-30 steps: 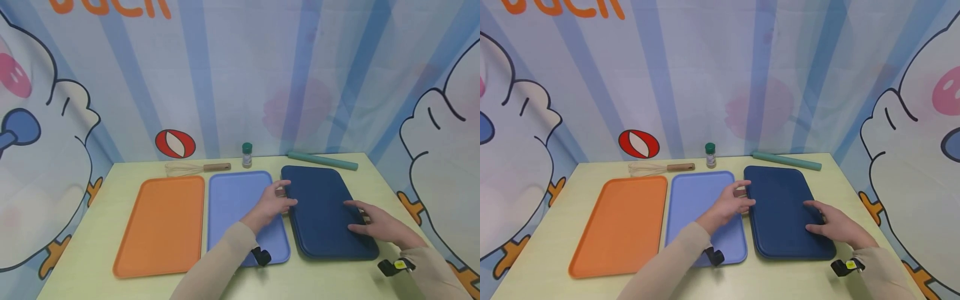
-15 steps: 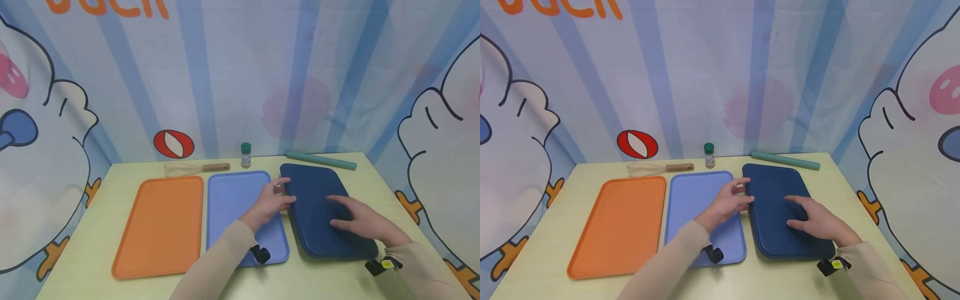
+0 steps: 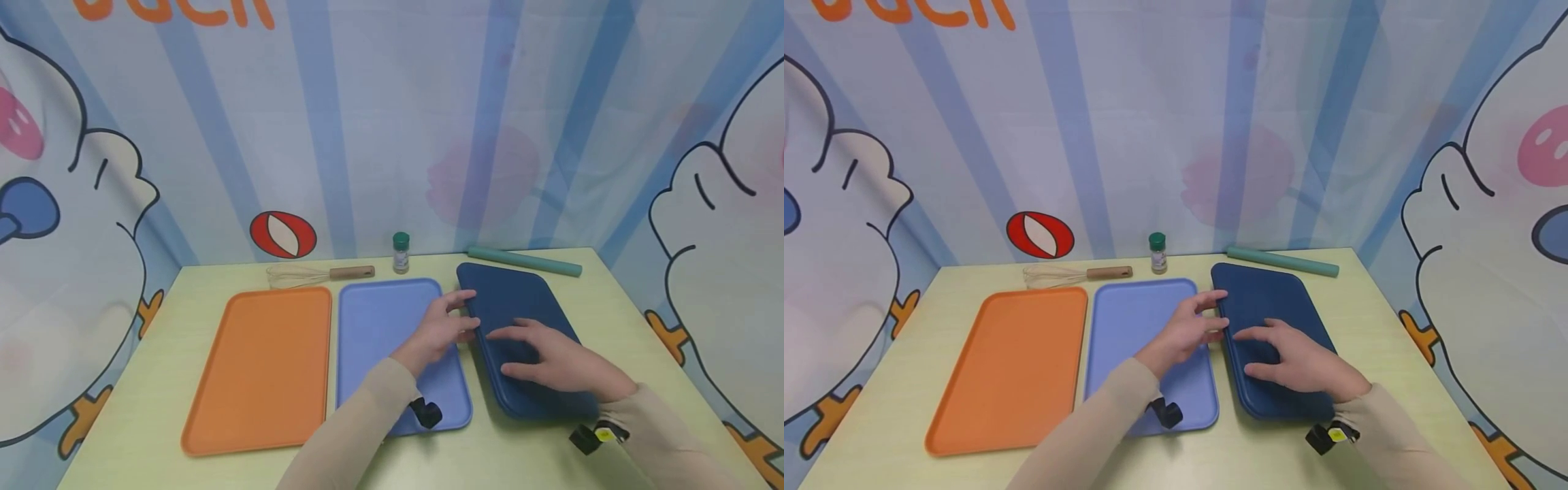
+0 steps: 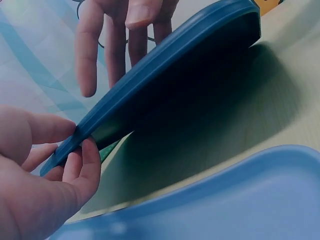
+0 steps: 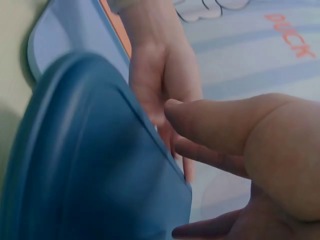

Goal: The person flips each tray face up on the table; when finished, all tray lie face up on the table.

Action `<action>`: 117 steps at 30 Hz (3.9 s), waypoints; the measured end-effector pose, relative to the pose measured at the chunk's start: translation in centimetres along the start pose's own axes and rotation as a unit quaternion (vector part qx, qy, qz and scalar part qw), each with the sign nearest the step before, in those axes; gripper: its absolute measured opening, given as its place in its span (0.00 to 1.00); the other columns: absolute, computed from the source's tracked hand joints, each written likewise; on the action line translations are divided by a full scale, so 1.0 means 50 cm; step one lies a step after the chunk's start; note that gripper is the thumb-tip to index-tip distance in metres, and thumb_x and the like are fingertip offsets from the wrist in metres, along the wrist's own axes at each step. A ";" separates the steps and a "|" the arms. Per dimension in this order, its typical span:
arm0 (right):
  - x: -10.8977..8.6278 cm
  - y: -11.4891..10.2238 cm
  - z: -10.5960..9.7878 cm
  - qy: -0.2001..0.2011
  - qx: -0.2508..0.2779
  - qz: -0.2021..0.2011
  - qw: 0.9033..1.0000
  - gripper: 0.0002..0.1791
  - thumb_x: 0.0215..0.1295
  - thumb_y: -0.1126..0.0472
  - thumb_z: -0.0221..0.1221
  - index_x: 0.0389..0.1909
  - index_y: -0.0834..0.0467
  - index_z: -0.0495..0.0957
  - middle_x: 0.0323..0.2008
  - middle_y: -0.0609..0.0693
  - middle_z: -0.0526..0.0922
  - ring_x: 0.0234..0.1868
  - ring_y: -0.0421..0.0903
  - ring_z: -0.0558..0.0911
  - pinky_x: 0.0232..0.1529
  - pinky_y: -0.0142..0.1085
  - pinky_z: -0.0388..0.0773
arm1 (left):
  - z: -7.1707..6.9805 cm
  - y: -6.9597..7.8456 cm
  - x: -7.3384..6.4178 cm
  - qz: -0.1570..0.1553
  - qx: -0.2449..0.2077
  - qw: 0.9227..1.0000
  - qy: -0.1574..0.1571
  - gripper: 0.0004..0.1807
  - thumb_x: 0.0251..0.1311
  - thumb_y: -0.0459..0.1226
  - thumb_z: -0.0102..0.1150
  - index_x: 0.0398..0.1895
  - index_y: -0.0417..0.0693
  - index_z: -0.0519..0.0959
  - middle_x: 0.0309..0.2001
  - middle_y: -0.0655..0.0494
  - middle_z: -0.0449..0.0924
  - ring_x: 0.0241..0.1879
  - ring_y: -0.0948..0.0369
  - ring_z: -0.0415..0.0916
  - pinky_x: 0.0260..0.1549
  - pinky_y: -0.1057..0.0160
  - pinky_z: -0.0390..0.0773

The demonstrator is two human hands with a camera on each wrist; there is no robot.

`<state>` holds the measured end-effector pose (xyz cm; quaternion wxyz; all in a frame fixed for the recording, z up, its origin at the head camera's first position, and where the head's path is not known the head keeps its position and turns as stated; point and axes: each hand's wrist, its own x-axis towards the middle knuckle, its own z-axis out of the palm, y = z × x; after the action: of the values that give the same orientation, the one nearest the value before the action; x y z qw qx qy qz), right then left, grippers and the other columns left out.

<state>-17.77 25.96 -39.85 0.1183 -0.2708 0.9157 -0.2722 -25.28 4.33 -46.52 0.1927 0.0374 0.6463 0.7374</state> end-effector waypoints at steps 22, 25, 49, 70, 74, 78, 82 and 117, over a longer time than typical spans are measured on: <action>0.031 -0.067 0.023 -0.053 -0.047 0.050 0.996 0.37 0.67 0.44 0.70 0.72 0.58 0.74 0.72 0.66 0.72 0.77 0.82 0.46 0.67 0.75 0.62 | 0.007 0.021 -0.010 0.014 0.009 1.000 -0.003 0.29 0.66 0.28 0.68 0.69 0.57 0.80 0.67 0.49 0.72 0.45 0.58 0.87 0.52 0.55 0.86; 0.032 -0.070 0.023 -0.056 -0.051 0.058 0.995 0.37 0.67 0.47 0.71 0.72 0.58 0.74 0.72 0.66 0.72 0.77 0.82 0.46 0.67 0.75 0.61 | 0.008 0.023 -0.011 0.019 0.012 1.000 -0.006 0.29 0.66 0.29 0.69 0.69 0.58 0.80 0.70 0.49 0.71 0.47 0.58 0.86 0.52 0.56 0.86; 0.024 -0.083 -0.013 -0.024 -0.065 0.002 0.998 0.34 0.67 0.60 0.65 0.73 0.61 0.71 0.71 0.63 0.75 0.74 0.83 0.54 0.65 0.73 0.67 | 0.006 0.044 -0.020 0.092 0.132 0.986 -0.055 0.36 0.68 0.46 0.71 0.77 0.72 0.69 0.80 0.65 0.61 0.62 0.56 0.79 0.53 0.55 0.84; 0.014 -0.096 -0.049 -0.005 -0.059 -0.027 0.998 0.32 0.69 0.60 0.63 0.73 0.61 0.72 0.61 0.54 0.83 0.76 0.75 0.60 0.56 0.56 0.77 | 0.013 0.072 -0.018 0.119 0.104 0.985 -0.073 0.35 0.71 0.46 0.67 0.79 0.72 0.66 0.83 0.59 0.56 0.65 0.57 0.78 0.58 0.55 0.82; 0.012 -0.101 -0.060 -0.012 -0.052 -0.018 0.998 0.33 0.69 0.61 0.63 0.74 0.61 0.70 0.41 0.47 0.82 0.41 0.56 0.87 0.42 0.41 0.73 | 0.013 0.078 -0.018 0.128 0.097 0.984 -0.082 0.36 0.72 0.45 0.66 0.80 0.70 0.65 0.83 0.59 0.56 0.65 0.56 0.78 0.58 0.56 0.82; 0.009 -0.106 -0.068 -0.017 -0.040 -0.015 0.999 0.34 0.69 0.62 0.62 0.75 0.62 0.68 0.24 0.42 0.74 0.10 0.36 0.61 0.31 0.35 0.68 | 0.015 0.084 -0.018 0.130 0.098 0.983 -0.087 0.36 0.72 0.46 0.66 0.80 0.72 0.65 0.83 0.61 0.56 0.66 0.56 0.77 0.59 0.57 0.81; 0.005 -0.113 -0.075 -0.013 -0.037 -0.014 0.999 0.34 0.69 0.63 0.61 0.76 0.61 0.68 0.13 0.38 0.67 0.11 0.33 0.57 0.24 0.33 0.68 | 0.018 0.089 -0.017 0.135 0.096 0.982 -0.092 0.36 0.73 0.47 0.65 0.81 0.72 0.64 0.83 0.63 0.56 0.67 0.58 0.76 0.59 0.58 0.81; -0.032 -0.150 -0.135 0.014 -0.018 0.000 1.000 0.40 0.64 0.67 0.59 0.79 0.65 0.61 0.13 0.42 0.71 0.17 0.35 0.61 0.21 0.34 0.70 | 0.053 0.150 -0.024 0.165 0.084 0.973 -0.138 0.32 0.76 0.45 0.61 0.80 0.73 0.64 0.83 0.64 0.54 0.70 0.64 0.72 0.60 0.64 0.78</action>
<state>-15.68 24.50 -29.95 0.1007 -0.2686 0.9221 -0.2598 -25.14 5.72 -38.59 0.1517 0.2607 0.6584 0.6896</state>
